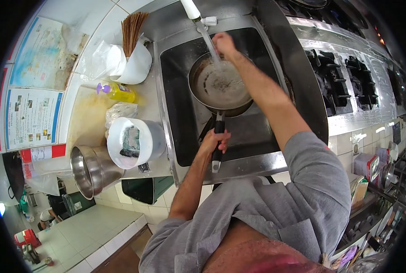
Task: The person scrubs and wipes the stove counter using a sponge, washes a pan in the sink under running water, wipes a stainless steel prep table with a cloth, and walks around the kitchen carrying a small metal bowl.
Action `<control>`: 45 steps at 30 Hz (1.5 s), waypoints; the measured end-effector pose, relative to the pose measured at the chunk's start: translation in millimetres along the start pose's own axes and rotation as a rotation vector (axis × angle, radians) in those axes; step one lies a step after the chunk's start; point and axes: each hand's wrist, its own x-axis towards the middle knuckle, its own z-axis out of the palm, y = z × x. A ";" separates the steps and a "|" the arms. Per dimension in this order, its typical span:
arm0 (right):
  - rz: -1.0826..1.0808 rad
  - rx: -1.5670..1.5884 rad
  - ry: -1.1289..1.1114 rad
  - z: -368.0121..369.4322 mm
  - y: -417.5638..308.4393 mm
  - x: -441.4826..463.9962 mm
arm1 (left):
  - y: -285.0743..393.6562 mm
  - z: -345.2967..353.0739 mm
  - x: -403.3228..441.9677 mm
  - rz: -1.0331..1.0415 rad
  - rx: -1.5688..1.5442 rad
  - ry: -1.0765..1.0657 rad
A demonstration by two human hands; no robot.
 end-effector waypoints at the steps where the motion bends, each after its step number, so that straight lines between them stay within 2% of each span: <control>1: -0.207 -0.319 0.136 -4.2 2.7 24.9 | -1.9 -3.4 -7.6 -0.003 0.177 0.072; 2: -0.417 -0.636 0.271 -7.4 6.9 45.3 | -3.3 -6.8 -15.4 -0.008 0.354 0.145; 3: -0.473 -0.683 0.310 -8.5 3.3 52.2 | -2.8 -7.9 -25.0 -0.012 0.350 0.161; 4: -0.529 -0.730 0.349 -10.5 0.6 61.6 | -1.0 -7.2 -35.8 0.030 0.510 0.220; 5: -0.592 -0.702 0.255 -12.1 -1.5 70.9 | -1.5 -8.7 -46.0 0.069 0.671 0.278; 6: -0.654 -0.671 0.162 -13.8 4.9 90.6 | -4.1 -13.2 -56.4 0.059 0.667 0.295; 8: -0.584 -0.609 0.079 -10.5 17.6 112.5 | -10.5 -20.7 -77.7 0.058 0.962 0.468; 9: -0.446 -0.547 0.023 -12.3 3.8 107.3 | -14.4 -22.3 -89.0 0.048 0.959 0.481; 10: -0.308 -0.486 -0.031 -13.0 -6.3 104.5 | -17.9 -22.5 -101.1 0.113 1.100 0.542; 11: -0.302 -0.480 -0.039 -11.1 -10.2 105.2 | -20.5 -21.6 -112.1 0.179 1.243 0.601; 12: -0.183 -0.398 -0.044 -9.1 -14.4 106.5 | -22.4 -19.2 -121.8 0.173 1.243 0.609; 14: 0.049 -0.235 -0.052 -4.9 -20.2 109.9 | -24.8 -12.2 -137.4 -0.084 1.426 0.732; 15: 0.073 -0.243 -0.017 -1.8 -19.3 117.3 | -26.9 -9.9 -143.2 -0.142 1.482 0.756; 16: 0.077 -0.241 -0.017 0.0 -5.6 132.2 | -30.2 -10.1 -146.6 -0.147 1.484 0.756; 18: 0.090 0.163 -0.231 -2.0 26.4 157.7 | -39.4 -12.4 -153.5 -0.139 1.583 0.848; 19: 0.082 0.164 -0.224 -5.3 15.7 138.1 | -41.3 -13.8 -155.0 -0.128 1.589 0.845; 21: 0.220 0.236 -0.096 -12.4 5.3 79.8 | -46.0 -15.5 -159.5 -0.073 1.626 0.918; 23: 0.132 0.299 -0.025 -20.9 10.4 28.5 | -51.3 -17.8 -162.9 -0.013 1.643 0.938; 26: 0.047 0.415 0.215 -29.6 14.3 -67.8 | -56.6 -21.9 -164.8 0.075 1.668 0.929; 27: -0.094 0.229 0.310 -29.3 45.0 -75.3 | -59.2 -23.9 -165.7 0.099 1.648 0.968; 29: -0.041 0.376 0.252 -44.5 9.3 -170.3 | -65.4 -35.5 -165.2 0.192 1.589 1.005; 31: -0.173 0.201 0.159 -53.6 21.8 -231.4 | -67.3 -43.8 -166.3 0.294 1.559 0.966; 33: -0.092 0.179 0.023 -67.0 10.3 -301.9 | -66.9 -44.2 -167.7 0.462 1.469 0.919; 34: -0.110 0.142 -0.024 -72.0 13.6 -330.5 | -65.7 -49.5 -166.9 0.477 1.493 0.868; 36: -0.076 0.116 -0.096 -83.2 18.8 -384.5 | -66.9 -58.4 -162.6 0.640 1.353 0.703; 38: -0.098 0.101 -0.146 -88.8 31.8 -430.1 | -62.6 -14.6 -171.5 0.598 1.107 0.584; 40: -0.025 0.087 -0.221 -96.2 20.8 -483.1 | -63.6 11.7 -174.1 0.774 1.048 0.410; 42: 0.048 0.095 -0.320 -102.2 13.2 -520.7 | -64.3 53.7 -185.6 0.761 0.830 0.212; 43: 0.041 0.098 -0.296 -106.6 8.2 -534.3 | -66.5 74.4 -190.0 0.784 0.786 0.138; 45: -0.028 0.244 -0.463 -114.6 1.5 -556.9 | -75.2 115.5 -192.8 0.782 0.699 -0.016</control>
